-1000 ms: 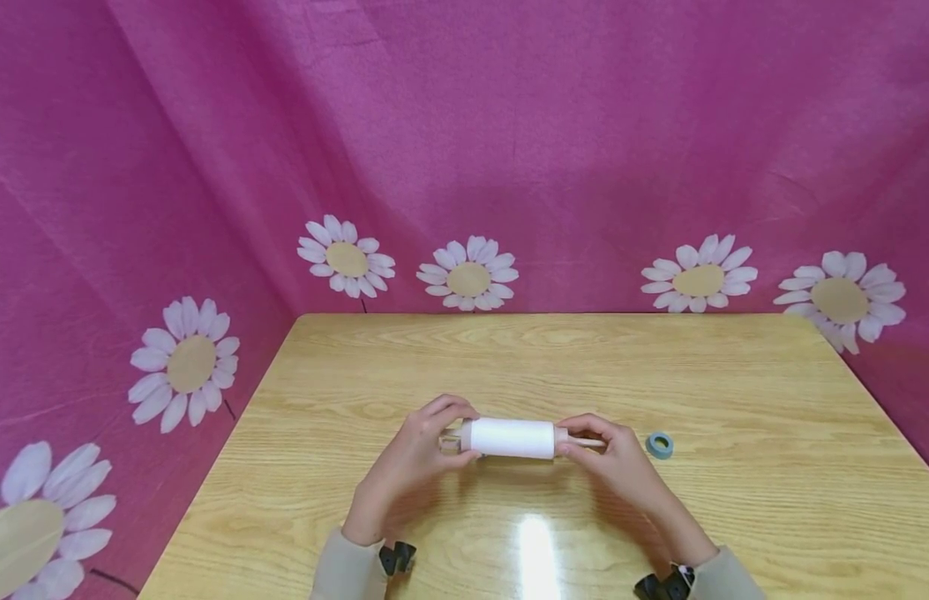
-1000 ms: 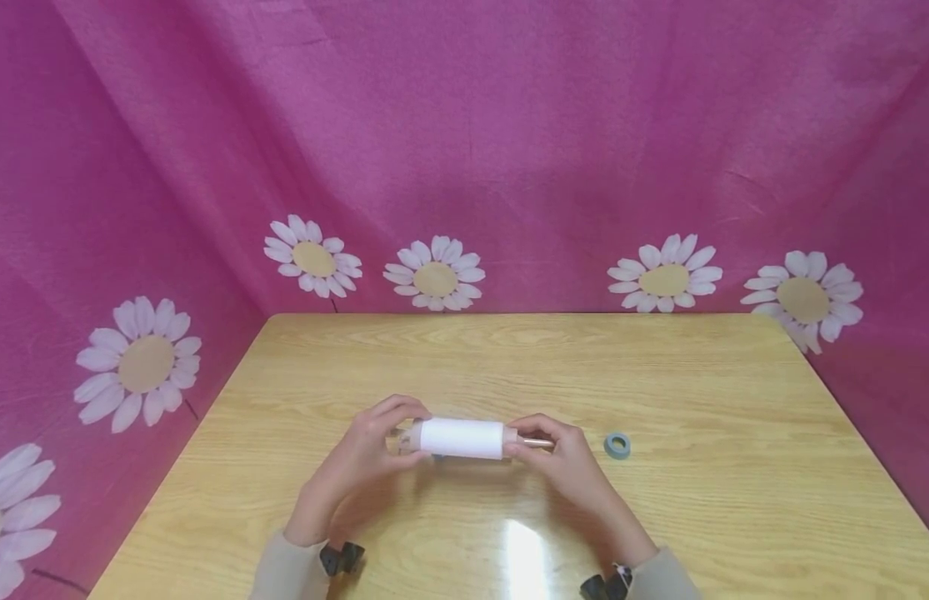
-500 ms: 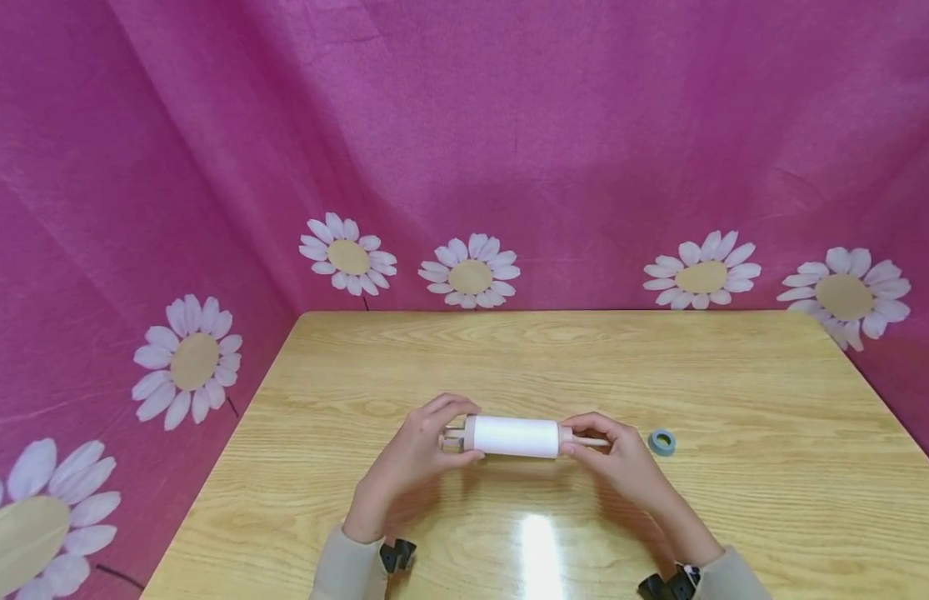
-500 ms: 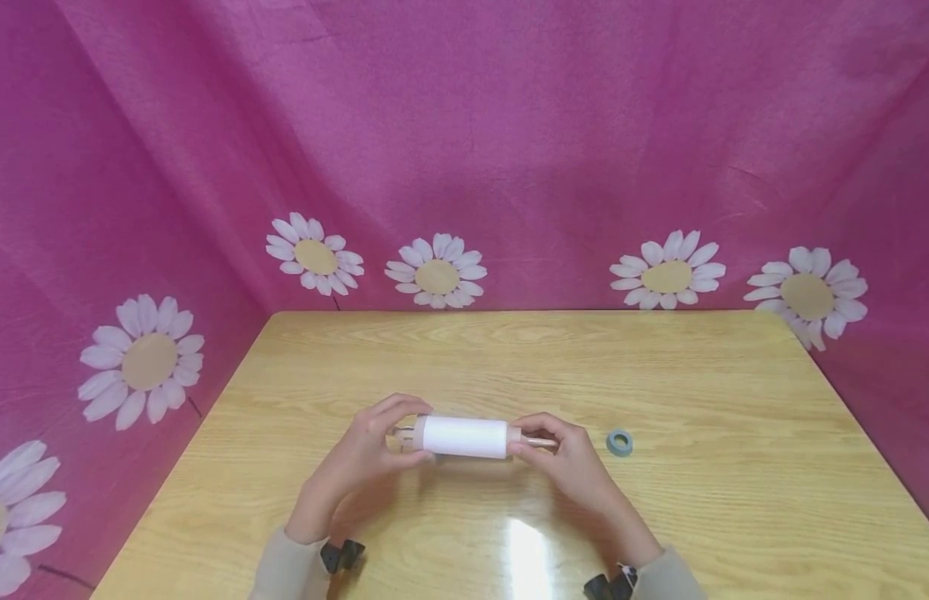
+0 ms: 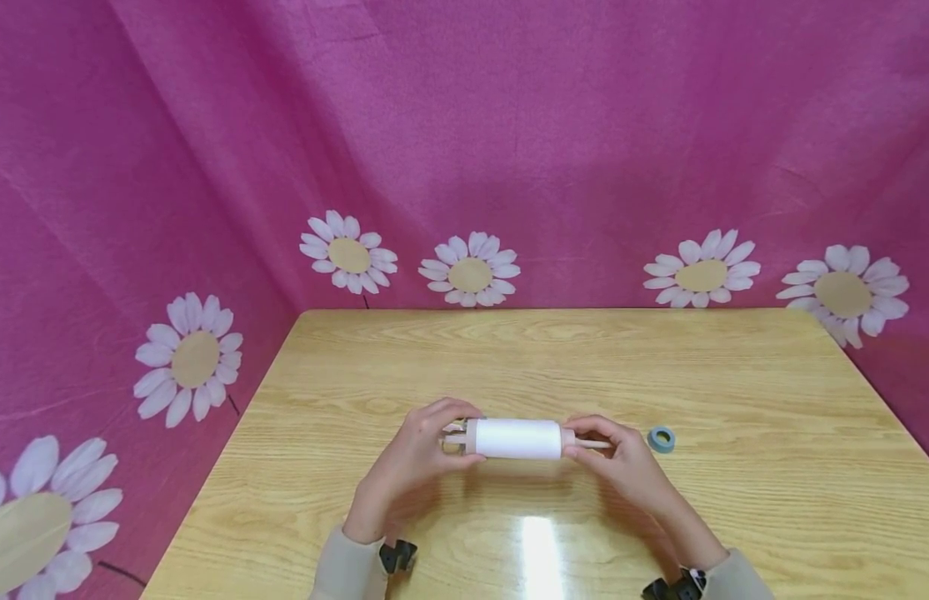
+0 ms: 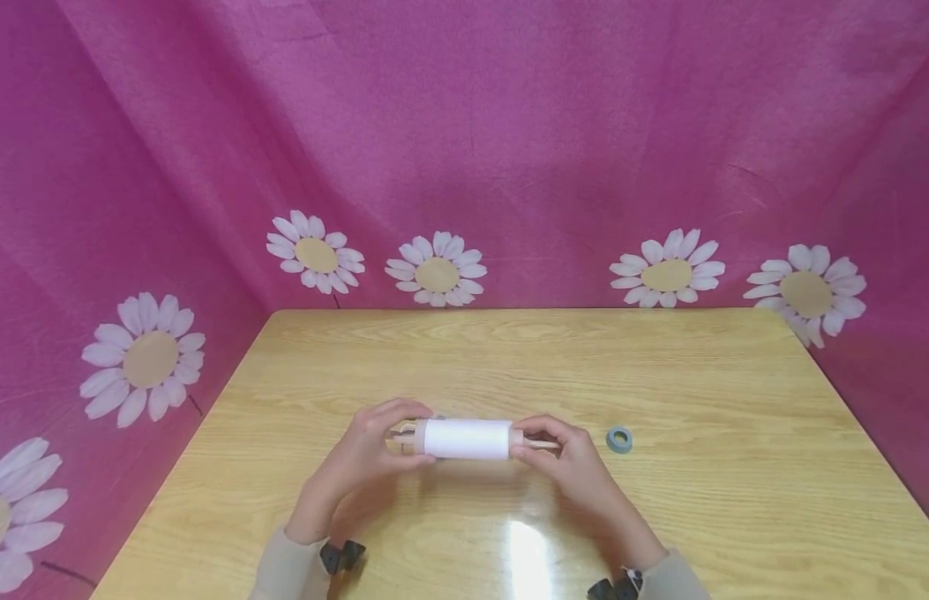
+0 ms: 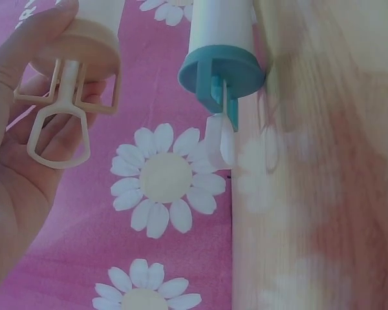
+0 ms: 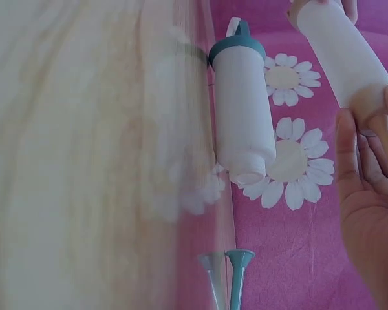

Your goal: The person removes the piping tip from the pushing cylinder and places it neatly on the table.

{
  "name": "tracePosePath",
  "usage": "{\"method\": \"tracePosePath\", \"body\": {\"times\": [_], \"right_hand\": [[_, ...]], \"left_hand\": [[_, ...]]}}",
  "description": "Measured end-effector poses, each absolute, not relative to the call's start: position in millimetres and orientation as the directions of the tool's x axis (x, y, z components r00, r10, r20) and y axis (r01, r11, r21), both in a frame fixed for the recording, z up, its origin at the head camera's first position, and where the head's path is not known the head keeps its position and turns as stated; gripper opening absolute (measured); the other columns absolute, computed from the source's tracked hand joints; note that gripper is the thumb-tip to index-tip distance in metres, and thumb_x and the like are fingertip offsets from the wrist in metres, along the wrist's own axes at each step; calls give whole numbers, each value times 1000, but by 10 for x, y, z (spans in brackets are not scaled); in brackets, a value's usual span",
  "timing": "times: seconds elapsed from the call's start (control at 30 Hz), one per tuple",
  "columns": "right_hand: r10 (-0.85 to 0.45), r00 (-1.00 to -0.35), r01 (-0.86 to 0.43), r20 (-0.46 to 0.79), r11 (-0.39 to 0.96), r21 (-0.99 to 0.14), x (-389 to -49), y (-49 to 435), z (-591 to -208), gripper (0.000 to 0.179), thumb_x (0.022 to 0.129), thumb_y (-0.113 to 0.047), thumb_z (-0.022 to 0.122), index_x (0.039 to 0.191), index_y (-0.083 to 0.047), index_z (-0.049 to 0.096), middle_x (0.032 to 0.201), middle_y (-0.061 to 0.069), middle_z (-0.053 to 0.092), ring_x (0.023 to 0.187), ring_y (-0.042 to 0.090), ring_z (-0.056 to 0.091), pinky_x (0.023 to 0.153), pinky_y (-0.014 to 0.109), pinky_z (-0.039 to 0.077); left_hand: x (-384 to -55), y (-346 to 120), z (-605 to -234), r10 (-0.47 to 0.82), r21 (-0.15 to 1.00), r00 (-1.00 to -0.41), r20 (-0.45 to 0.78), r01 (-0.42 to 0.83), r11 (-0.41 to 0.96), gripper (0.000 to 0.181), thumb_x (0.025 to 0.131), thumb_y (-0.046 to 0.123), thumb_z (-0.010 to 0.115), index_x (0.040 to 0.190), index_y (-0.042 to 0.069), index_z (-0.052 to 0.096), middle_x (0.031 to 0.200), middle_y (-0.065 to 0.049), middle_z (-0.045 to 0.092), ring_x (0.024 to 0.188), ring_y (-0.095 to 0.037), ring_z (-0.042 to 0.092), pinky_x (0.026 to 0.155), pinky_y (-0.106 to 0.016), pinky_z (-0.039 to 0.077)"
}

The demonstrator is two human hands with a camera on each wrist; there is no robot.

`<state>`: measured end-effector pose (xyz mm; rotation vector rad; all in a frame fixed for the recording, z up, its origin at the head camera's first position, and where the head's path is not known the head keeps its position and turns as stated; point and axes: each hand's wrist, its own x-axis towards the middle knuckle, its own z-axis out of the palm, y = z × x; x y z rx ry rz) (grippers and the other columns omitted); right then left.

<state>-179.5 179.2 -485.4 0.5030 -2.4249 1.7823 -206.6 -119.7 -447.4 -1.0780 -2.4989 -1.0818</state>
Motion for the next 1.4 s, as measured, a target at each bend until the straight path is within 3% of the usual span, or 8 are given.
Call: {"method": "tracePosePath", "body": {"times": [0.2, 0.3, 0.57, 0.83, 0.97, 1.13, 1.27, 1.4], "right_hand": [[-233, -918, -375, 319, 259, -890, -1759, 1793, -4844, 22, 89, -6, 70, 110, -4, 67, 105, -14, 68, 95, -2, 65, 76, 21, 59], [-240, -903, -413, 355, 262, -872, -1750, 1794, -4849, 22, 88, -4, 70, 110, -4, 67, 104, -17, 68, 95, -3, 64, 76, 20, 59], [-276, -766, -643, 581, 300, -705, -1763, 1794, -4869, 39, 73, 9, 77, 107, -6, 68, 104, 5, 70, 101, -6, 62, 79, 16, 57], [-321, -601, -798, 732, 289, -528, -1814, 1819, -4839, 56, 61, 15, 82, 111, -3, 67, 104, 13, 69, 108, 1, 62, 90, 11, 52], [-333, -703, -711, 629, 303, -634, -1787, 1852, -4810, 58, 68, 8, 82, 122, 0, 61, 116, 10, 66, 114, 0, 59, 97, 14, 50], [-237, -914, -395, 330, 328, -858, -1735, 1870, -4761, 29, 91, -6, 66, 120, -3, 63, 116, 9, 69, 103, -3, 61, 89, 20, 55], [-205, -951, -298, 231, 413, -861, -1718, 1847, -4728, 17, 93, -18, 67, 108, -11, 70, 107, 8, 74, 95, -5, 63, 81, 22, 57], [-224, -937, -337, 268, 384, -859, -1719, 1837, -4727, 18, 89, -15, 71, 107, -12, 69, 106, 5, 74, 94, -3, 65, 82, 25, 58]], "left_hand": [[-2025, -1193, -4485, 535, 561, -716, 448, 691, 455, 44, 71, 15, 87, 111, 8, 68, 113, -7, 70, 100, -19, 69, 81, -23, 60], [-2020, -1188, -4487, 538, 542, -707, 459, 703, 460, 44, 71, 13, 87, 110, 6, 68, 112, -8, 70, 99, -20, 69, 80, -24, 61], [-2027, -1178, -4499, 538, 528, -708, 458, 704, 476, 45, 71, 15, 87, 110, 4, 69, 111, -9, 72, 99, -20, 69, 78, -36, 62], [-2022, -1168, -4504, 525, 549, -729, 440, 681, 485, 45, 72, 17, 86, 112, 4, 69, 115, -10, 71, 102, -21, 69, 81, -38, 62], [-2021, -1169, -4501, 513, 541, -728, 455, 683, 490, 46, 72, 18, 87, 112, 5, 69, 114, -9, 72, 102, -21, 70, 81, -37, 62], [-2020, -1172, -4497, 508, 538, -723, 469, 689, 485, 46, 71, 17, 87, 111, 7, 69, 113, -8, 72, 100, -20, 70, 80, -37, 62], [-2014, -1167, -4496, 513, 545, -723, 463, 688, 478, 46, 71, 17, 87, 112, 7, 68, 114, -9, 71, 100, -21, 69, 80, -37, 62], [-2012, -1160, -4503, 517, 541, -721, 461, 690, 481, 46, 71, 16, 87, 112, 8, 68, 114, -8, 71, 99, -20, 69, 81, -37, 62]]}}
